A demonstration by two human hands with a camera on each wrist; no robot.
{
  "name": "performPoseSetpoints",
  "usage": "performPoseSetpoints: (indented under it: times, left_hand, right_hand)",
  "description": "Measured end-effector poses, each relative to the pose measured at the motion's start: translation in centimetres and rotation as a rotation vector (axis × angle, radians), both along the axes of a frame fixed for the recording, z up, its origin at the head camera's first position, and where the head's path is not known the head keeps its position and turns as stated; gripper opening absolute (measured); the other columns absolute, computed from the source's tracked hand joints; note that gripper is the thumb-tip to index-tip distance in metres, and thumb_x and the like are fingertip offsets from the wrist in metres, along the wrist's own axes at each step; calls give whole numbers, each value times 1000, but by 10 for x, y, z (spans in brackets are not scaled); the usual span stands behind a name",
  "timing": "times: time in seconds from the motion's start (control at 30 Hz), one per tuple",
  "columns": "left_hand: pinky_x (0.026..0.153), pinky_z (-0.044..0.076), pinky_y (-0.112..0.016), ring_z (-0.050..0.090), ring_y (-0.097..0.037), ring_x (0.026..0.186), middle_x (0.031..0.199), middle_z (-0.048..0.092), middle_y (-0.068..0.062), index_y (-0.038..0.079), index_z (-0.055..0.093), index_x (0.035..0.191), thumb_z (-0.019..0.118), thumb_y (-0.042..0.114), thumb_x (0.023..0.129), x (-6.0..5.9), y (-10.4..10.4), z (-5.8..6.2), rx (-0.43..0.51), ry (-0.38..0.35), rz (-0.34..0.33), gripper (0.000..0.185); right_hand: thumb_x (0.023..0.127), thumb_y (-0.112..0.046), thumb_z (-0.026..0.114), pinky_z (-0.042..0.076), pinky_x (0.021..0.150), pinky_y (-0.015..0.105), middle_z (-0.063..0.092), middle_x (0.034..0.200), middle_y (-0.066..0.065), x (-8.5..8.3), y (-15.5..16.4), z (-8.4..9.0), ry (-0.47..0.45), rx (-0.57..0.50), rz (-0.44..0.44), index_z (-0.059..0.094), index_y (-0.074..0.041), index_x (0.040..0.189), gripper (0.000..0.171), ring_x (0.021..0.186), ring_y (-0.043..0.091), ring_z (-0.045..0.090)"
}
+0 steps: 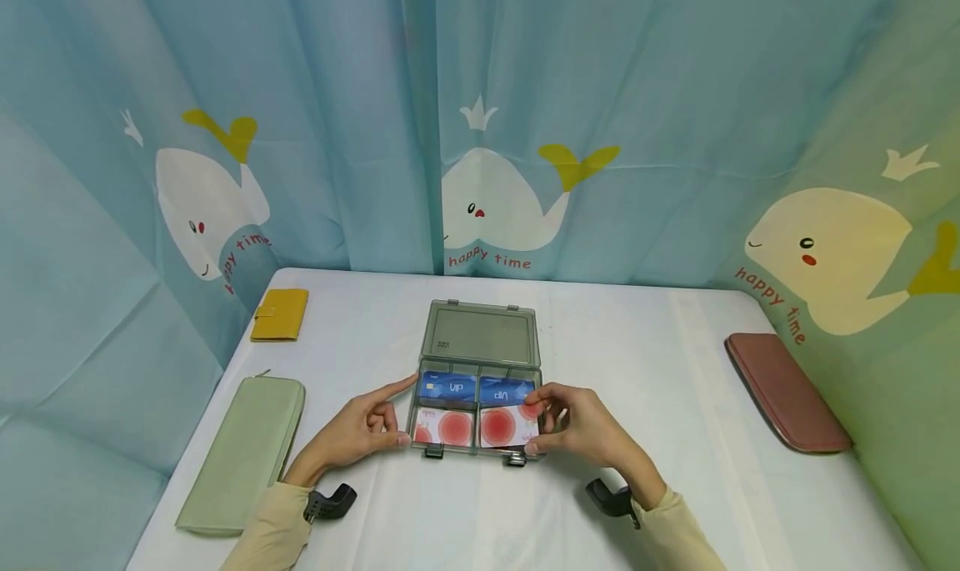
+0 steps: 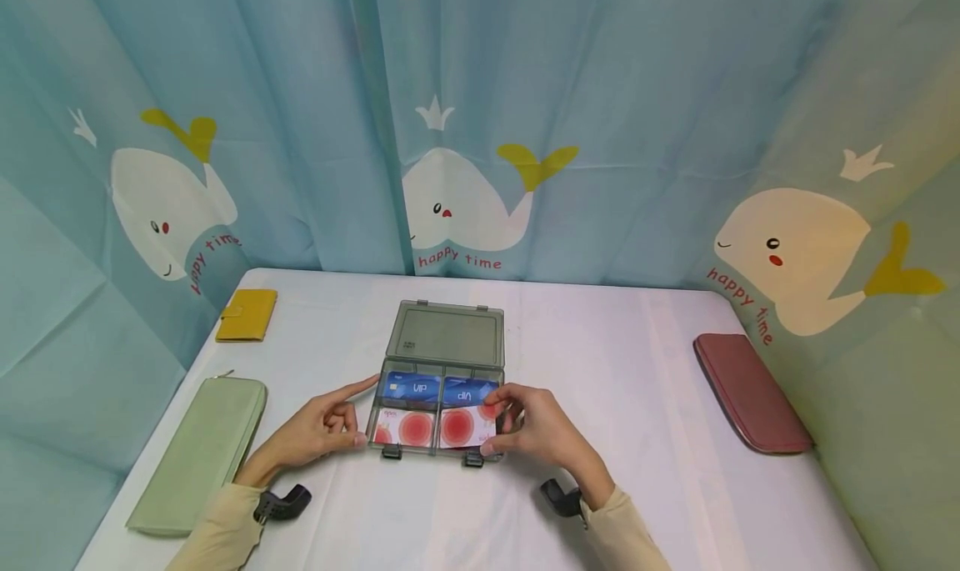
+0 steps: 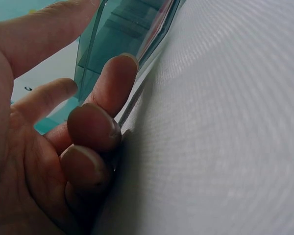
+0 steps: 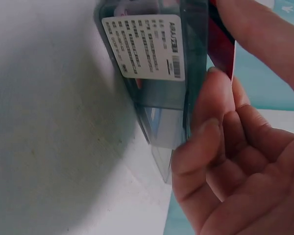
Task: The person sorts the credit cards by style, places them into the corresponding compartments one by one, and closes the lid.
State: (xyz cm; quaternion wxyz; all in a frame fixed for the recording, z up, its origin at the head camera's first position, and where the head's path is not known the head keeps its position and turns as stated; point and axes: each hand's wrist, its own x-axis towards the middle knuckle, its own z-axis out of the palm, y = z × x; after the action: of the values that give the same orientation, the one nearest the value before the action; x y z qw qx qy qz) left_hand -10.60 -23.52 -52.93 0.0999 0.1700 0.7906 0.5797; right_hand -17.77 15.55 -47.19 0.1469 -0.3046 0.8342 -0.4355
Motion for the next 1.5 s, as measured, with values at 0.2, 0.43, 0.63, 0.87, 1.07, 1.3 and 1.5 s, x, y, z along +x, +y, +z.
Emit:
performPoseSetpoints:
  times: [0.2, 0.43, 0.63, 0.87, 1.07, 1.3, 1.5]
  left_hand:
    - [51, 32, -18, 38, 1, 55, 78, 64, 0, 10, 39, 165, 84, 14, 92, 1, 0, 0, -9, -8, 4, 86]
    - [51, 33, -17, 39, 2, 54, 78, 64, -1, 10, 39, 165, 84, 15, 92, 2, 1, 1, -2, -1, -2, 86]
    - [51, 33, -17, 39, 2, 54, 78, 64, -1, 11, 39, 165, 84, 16, 93, 2, 2, 1, -7, -1, -2, 86]
    - [51, 32, -18, 38, 2, 54, 78, 64, -1, 12, 39, 165, 84, 15, 92, 2, 2, 2, -9, 1, 2, 86]
    - [51, 32, -18, 38, 1, 55, 78, 64, -1, 11, 40, 165, 84, 14, 92, 2, 3, 2, -1, -1, 1, 85]
    - [51, 32, -18, 38, 1, 55, 78, 64, -2, 11, 39, 165, 83, 14, 93, 1, 1, 0, 3, 5, -10, 85]
    - [51, 32, -19, 38, 2, 55, 78, 65, -2, 11, 40, 165, 83, 14, 93, 0, 0, 0, -4, 18, -8, 84]
  right_hand:
    - [68, -22, 102, 50, 66, 24, 70, 97, 5, 4, -4, -1, 30, 18, -12, 73, -8, 114, 55, 73, 14, 62]
    - [69, -26, 102, 55, 69, 31, 68, 98, 4, 7, -4, -2, 82, 55, 21, 74, -10, 112, 54, 75, 15, 62]
    - [68, -27, 102, 55, 70, 32, 67, 99, 5, 7, -4, -2, 92, 70, 27, 75, -11, 113, 55, 76, 14, 62]
    - [66, -30, 103, 53, 71, 29, 66, 100, 5, 7, -4, 0, 116, 83, 46, 76, -9, 112, 57, 77, 12, 60]
    - [68, -30, 102, 53, 70, 28, 67, 101, 8, 7, -2, 0, 108, 69, 59, 75, -9, 112, 56, 77, 14, 61]
    - [80, -23, 95, 50, 62, 25, 68, 98, 6, -2, 8, -1, 129, -3, 5, 75, -8, 115, 44, 76, 13, 62]
    - [105, -23, 70, 52, 66, 28, 70, 103, 13, -27, 19, -2, 35, -64, -188, 72, -3, 127, 30, 80, 20, 67]
